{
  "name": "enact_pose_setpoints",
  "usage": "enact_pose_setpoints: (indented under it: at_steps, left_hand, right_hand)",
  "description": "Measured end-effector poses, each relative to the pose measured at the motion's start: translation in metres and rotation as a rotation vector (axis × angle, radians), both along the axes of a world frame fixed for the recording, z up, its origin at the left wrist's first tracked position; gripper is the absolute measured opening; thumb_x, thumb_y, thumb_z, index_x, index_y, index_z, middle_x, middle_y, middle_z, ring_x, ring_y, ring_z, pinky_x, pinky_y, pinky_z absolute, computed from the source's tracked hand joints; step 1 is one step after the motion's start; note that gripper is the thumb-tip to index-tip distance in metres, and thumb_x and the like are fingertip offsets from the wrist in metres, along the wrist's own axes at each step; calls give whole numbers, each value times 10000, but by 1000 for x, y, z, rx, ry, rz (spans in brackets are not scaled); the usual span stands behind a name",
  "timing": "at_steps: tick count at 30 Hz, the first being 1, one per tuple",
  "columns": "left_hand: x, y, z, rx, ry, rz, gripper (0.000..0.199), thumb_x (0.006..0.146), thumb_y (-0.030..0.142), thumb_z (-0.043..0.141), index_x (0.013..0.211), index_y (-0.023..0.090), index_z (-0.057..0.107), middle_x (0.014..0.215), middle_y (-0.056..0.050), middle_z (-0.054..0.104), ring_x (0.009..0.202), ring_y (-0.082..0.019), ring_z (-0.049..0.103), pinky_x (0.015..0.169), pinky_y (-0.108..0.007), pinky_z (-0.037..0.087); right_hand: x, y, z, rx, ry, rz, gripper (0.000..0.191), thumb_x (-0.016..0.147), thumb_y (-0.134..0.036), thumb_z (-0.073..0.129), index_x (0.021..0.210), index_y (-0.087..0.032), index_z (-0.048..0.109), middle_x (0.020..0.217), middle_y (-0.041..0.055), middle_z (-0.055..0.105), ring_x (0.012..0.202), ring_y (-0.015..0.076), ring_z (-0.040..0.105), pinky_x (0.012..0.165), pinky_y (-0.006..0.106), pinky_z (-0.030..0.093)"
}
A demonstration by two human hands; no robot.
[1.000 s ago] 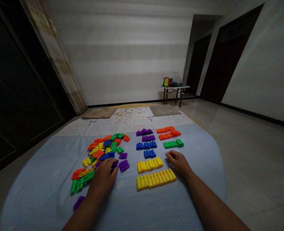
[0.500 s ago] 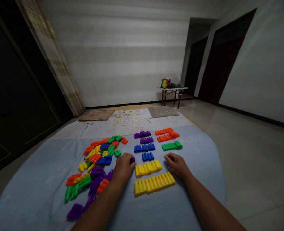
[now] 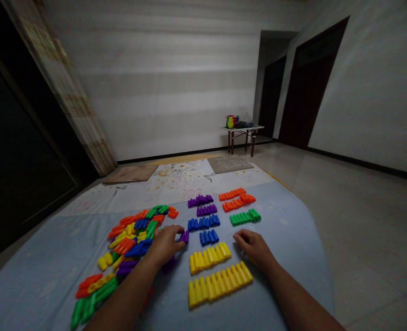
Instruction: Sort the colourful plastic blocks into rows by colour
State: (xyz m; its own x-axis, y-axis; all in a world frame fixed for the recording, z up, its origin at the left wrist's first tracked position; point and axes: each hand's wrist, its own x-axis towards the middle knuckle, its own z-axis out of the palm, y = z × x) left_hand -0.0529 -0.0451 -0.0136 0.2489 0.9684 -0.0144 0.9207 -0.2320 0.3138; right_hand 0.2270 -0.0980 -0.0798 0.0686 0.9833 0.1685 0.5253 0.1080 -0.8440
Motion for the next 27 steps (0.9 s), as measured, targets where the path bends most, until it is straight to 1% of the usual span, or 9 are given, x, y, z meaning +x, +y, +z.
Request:
enact_pose_setpoints:
  at_steps: [3,6,10,13,18,22,24,27]
  left_hand:
    - [2,23,7,67,-3,54,394,682,284,553,1070,219,578,1151,-56,608,1117,-222,496,953,-366,295]
    - [8,51,7,96,-9,93,381,701,306,542,1069,213,571,1149,-64,609,1102,-222,507,928,-368,314]
    - [23,85,-4,67,-13,125,385,677,294,571,1053,210,580,1127,-67,623,1074,-229,532,893,-366,346]
    - [34,102,-13,25,-16,116,390,642,279,606,1026,211,592,1100,-59,639,1048,-233,549,866,-362,368]
    - [44,113,-22,-30,-20,70,328,618,230,620,944,199,623,1017,-55,668,979,-229,582,818,-337,396]
    - [42,117,-25,-60,-50,62,376,596,246,652,965,180,619,967,-58,678,909,-213,605,773,-309,418]
    - [38,117,-26,-61,-75,74,397,619,287,649,999,180,609,978,-58,675,919,-205,602,769,-299,426]
    - [33,113,-25,-40,-115,85,373,696,340,592,1042,203,599,1054,-53,654,974,-192,583,799,-294,425]
  right_hand:
    - [-1,2,-1,-10,14,-6,330,789,-437,433,716,-169,611,593,2,596,559,134,533,543,225,396]
    - [-2,3,0,-12,23,-9,327,791,-435,432,698,-171,601,587,-1,593,560,135,534,548,226,396]
    - [-2,3,0,-6,28,-20,320,793,-435,431,678,-180,585,604,1,604,571,139,542,559,226,399]
    - [-2,4,-1,-12,31,-25,317,796,-433,427,680,-183,582,608,4,609,581,142,546,557,223,398]
    - [-2,5,-2,-24,52,-33,305,788,-429,439,678,-184,585,624,4,620,578,140,543,554,221,396]
    - [-2,4,0,-24,51,-38,303,789,-425,441,666,-184,576,612,3,608,587,143,538,569,226,398]
    - [-2,4,0,-33,50,-36,304,791,-427,438,678,-183,580,623,6,608,590,144,538,566,227,400]
    - [-2,4,0,-40,45,-25,314,795,-434,431,697,-181,589,633,8,607,591,144,541,556,227,404]
